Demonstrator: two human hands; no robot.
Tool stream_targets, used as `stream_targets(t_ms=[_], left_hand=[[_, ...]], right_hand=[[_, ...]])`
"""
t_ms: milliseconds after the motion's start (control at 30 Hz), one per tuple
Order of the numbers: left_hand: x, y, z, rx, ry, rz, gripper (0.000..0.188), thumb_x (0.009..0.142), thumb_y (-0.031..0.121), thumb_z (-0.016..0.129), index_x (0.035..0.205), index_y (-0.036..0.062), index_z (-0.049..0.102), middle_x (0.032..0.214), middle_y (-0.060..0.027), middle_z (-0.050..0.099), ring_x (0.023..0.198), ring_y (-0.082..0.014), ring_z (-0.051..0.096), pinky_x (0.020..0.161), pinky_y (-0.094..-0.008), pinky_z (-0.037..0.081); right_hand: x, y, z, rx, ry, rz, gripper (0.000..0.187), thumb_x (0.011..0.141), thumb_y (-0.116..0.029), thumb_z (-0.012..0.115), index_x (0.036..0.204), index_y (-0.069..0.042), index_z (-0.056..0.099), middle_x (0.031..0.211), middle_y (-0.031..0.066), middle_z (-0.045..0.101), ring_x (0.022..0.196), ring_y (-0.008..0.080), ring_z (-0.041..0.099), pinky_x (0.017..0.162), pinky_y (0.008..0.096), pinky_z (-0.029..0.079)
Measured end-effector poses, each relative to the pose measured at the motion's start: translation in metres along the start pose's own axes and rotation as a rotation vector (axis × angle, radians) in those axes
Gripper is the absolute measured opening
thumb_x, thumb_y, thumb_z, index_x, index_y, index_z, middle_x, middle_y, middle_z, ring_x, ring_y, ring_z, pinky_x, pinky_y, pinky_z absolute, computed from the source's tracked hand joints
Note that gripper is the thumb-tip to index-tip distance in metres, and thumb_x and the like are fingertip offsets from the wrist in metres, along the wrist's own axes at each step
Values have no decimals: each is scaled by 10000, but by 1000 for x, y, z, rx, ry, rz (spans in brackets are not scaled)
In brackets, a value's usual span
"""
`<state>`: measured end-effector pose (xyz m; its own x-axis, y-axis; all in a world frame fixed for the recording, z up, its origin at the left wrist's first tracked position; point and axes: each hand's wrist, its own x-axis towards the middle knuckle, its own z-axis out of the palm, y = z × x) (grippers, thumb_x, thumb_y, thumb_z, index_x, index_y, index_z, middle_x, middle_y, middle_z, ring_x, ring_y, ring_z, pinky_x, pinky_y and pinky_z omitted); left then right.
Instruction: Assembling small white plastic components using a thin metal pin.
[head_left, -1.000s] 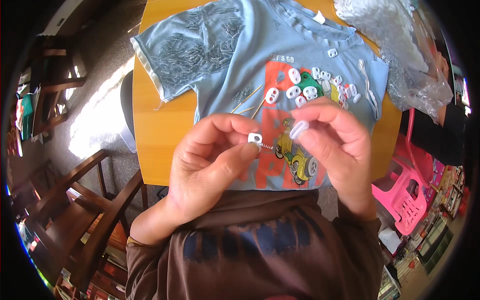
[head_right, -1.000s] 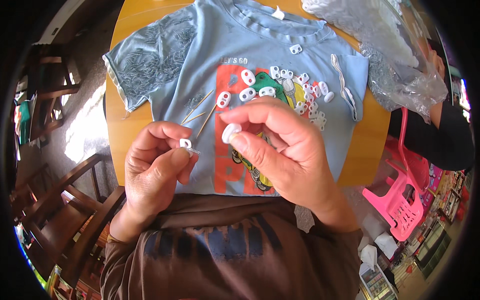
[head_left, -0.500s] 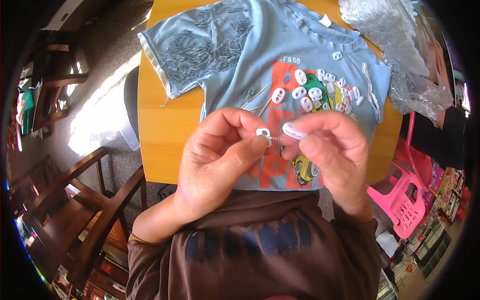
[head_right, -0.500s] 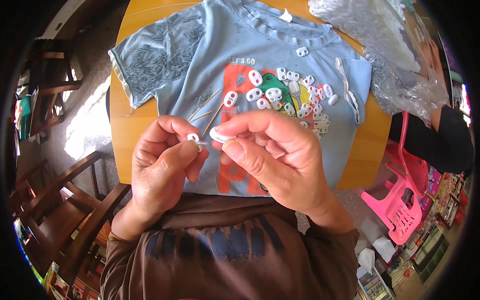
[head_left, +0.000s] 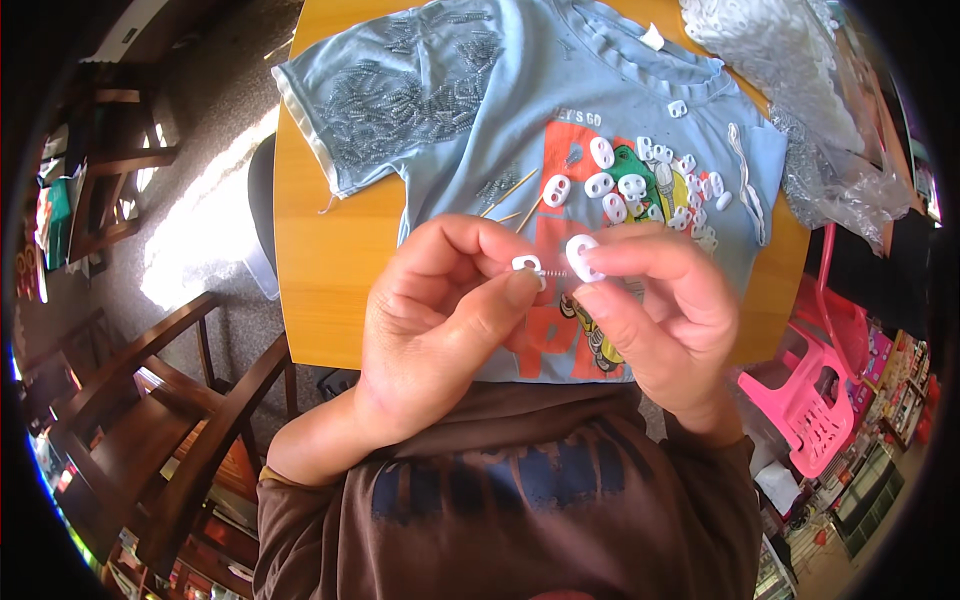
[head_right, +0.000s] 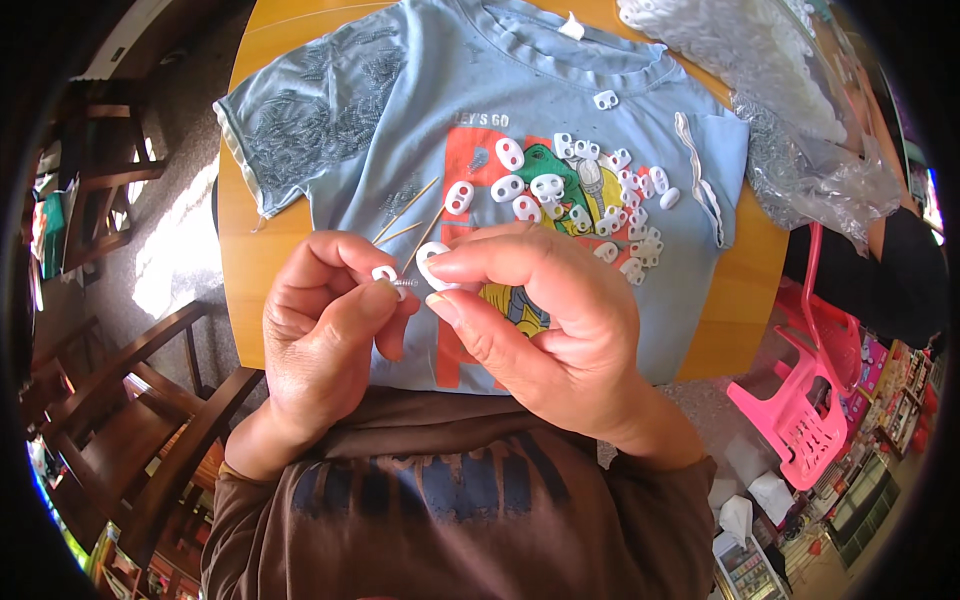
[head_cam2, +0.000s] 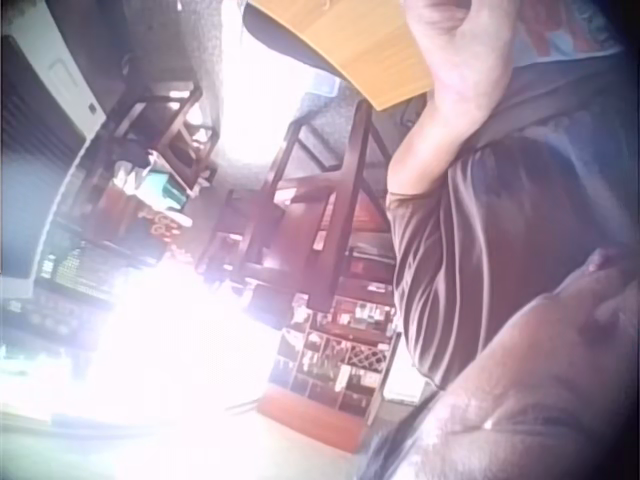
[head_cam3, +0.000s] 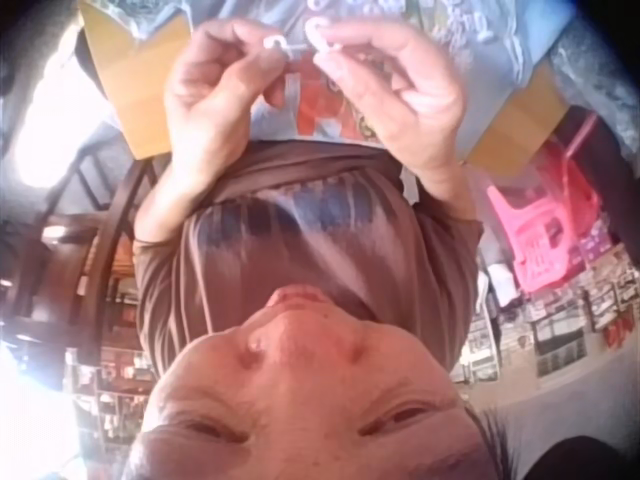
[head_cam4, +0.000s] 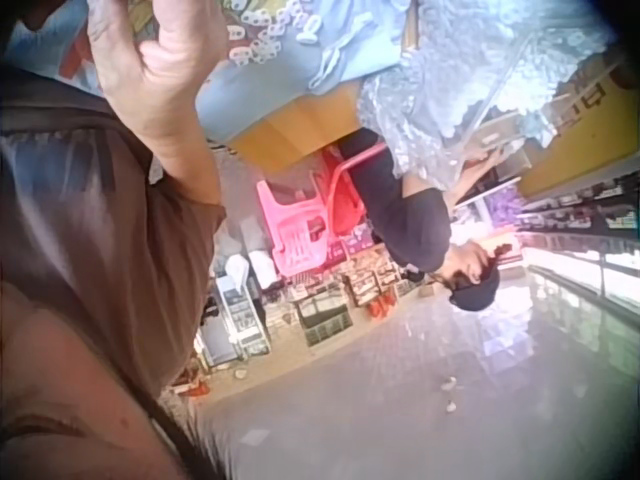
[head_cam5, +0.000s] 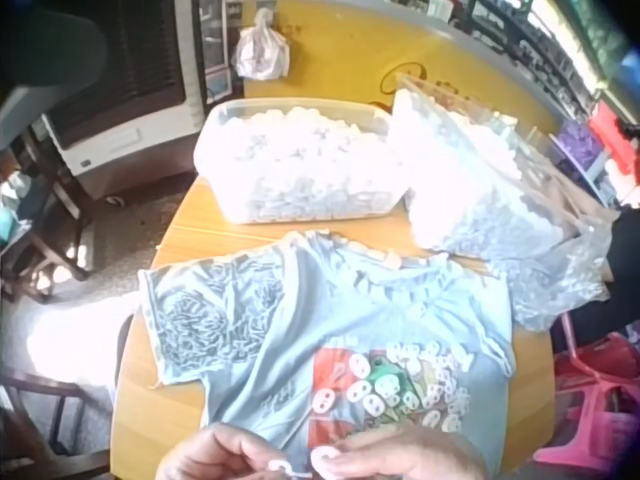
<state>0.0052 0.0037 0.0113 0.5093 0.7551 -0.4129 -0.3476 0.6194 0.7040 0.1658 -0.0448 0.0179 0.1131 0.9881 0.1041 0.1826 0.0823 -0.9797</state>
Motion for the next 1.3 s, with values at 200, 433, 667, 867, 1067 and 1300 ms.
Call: stream_targets(t_ms=[200,433,667,867,1067,1300], left_hand=[[2,-2,1,2,-21,5,100,822,9,531,917,5,500,740,-70,578,560,-91,507,495,-198,407],[0,-4,1,-2,-8,5,105,823,17,542,917,10,497,742,-63,577,562,-88,511,511,-194,411],[-1,-6,-2,-15,-119,11,101,855,-4,503,946,-11,458,784,-72,566,642,-90,553,499,-197,453],[-1,-4,-2,13,-124,3,87,855,-3,505,934,-12,469,792,-68,567,653,-79,547,518,-186,449],[-2,-5,-3,15,-142,-10,110,858,1,500,965,-11,477,811,-66,572,662,-81,546,534,-186,448],[-3,-2,-1,10,-182,6,231,866,-4,481,1096,-16,457,888,-74,586,687,-82,549,587,-194,451]], right_hand=[[-1,-1,4,-51,17,-21,205,710,58,647,897,-6,592,836,101,614,756,179,605,660,260,469],[-1,1,8,-169,48,-95,216,686,73,654,871,-17,587,776,96,606,667,190,598,577,265,463],[2,1,8,-248,50,-224,245,672,83,659,885,-10,582,763,104,602,649,193,593,539,265,460],[3,4,7,-271,8,-321,268,673,106,639,913,5,574,772,109,600,640,196,588,531,272,464],[1,5,9,-196,35,-244,256,694,90,617,934,15,564,803,117,610,684,212,605,585,284,480],[-1,2,4,-170,8,-159,218,732,48,597,945,19,562,830,122,613,731,224,612,641,293,482]])
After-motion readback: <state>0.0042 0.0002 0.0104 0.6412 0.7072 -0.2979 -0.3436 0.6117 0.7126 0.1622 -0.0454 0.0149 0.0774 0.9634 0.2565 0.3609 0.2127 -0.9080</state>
